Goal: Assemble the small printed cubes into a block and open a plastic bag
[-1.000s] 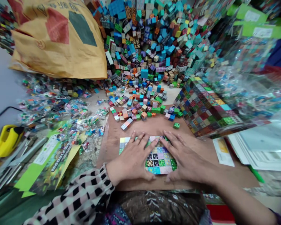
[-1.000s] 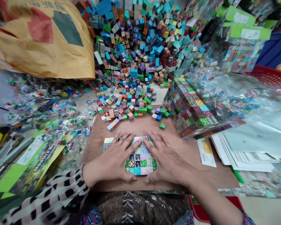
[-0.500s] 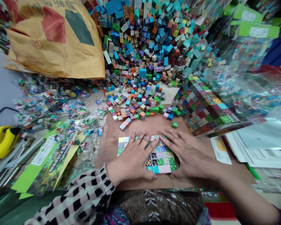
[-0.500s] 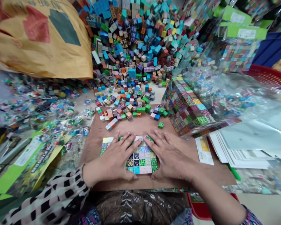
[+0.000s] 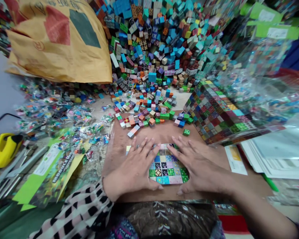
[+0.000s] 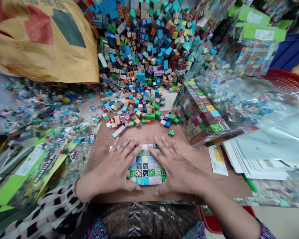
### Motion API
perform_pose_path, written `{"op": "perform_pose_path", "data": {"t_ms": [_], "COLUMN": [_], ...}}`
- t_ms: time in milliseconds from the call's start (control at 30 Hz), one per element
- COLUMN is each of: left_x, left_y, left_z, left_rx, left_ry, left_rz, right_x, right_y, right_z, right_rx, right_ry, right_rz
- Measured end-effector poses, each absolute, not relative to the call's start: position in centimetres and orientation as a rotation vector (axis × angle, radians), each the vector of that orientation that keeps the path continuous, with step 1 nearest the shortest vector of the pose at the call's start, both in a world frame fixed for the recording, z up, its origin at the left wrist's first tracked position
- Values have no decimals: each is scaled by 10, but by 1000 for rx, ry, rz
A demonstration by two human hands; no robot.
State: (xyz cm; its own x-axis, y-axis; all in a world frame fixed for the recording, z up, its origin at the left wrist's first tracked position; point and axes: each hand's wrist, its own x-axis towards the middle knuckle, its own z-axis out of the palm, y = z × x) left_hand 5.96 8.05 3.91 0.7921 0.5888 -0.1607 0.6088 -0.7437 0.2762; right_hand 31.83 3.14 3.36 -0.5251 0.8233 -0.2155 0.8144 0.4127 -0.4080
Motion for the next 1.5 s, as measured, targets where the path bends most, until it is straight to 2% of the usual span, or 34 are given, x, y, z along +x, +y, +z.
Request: {"op": "perform_pose_path", "data": {"t_ms": [133, 367, 667, 800, 900, 1000, 1100, 1500], "left_x": [43, 45, 44, 27, 7, -10, -15, -13], "left_y": [82, 77, 74, 72, 69, 63, 59, 55], "left_z": [39, 40, 39, 40, 33, 19, 7, -3], "left_rx": [2666, 2586, 2588, 2526, 2404, 2104, 1767, 1608], "left_ry": [968, 994, 991, 1042, 1215, 1441, 1603, 1630], "left_rz": [-12, -214, -138, 54, 348, 711, 913, 951], "right_x": [303, 292, 290, 280, 270, 256, 237, 190], "right_y": [39, 43, 39, 40, 45, 54, 62, 68], "right_z": [36, 29, 25, 30, 36, 49, 69, 133], "right_rx": [-1454, -1435, -1397, -1318, -1232, -1144, -1026, -507], "right_ry": [-2680, -2690, -2712, -2688, -2664, -2672, -2685, -2729], "right_rz": [697, 618, 557, 564, 555, 642, 792, 857]}}
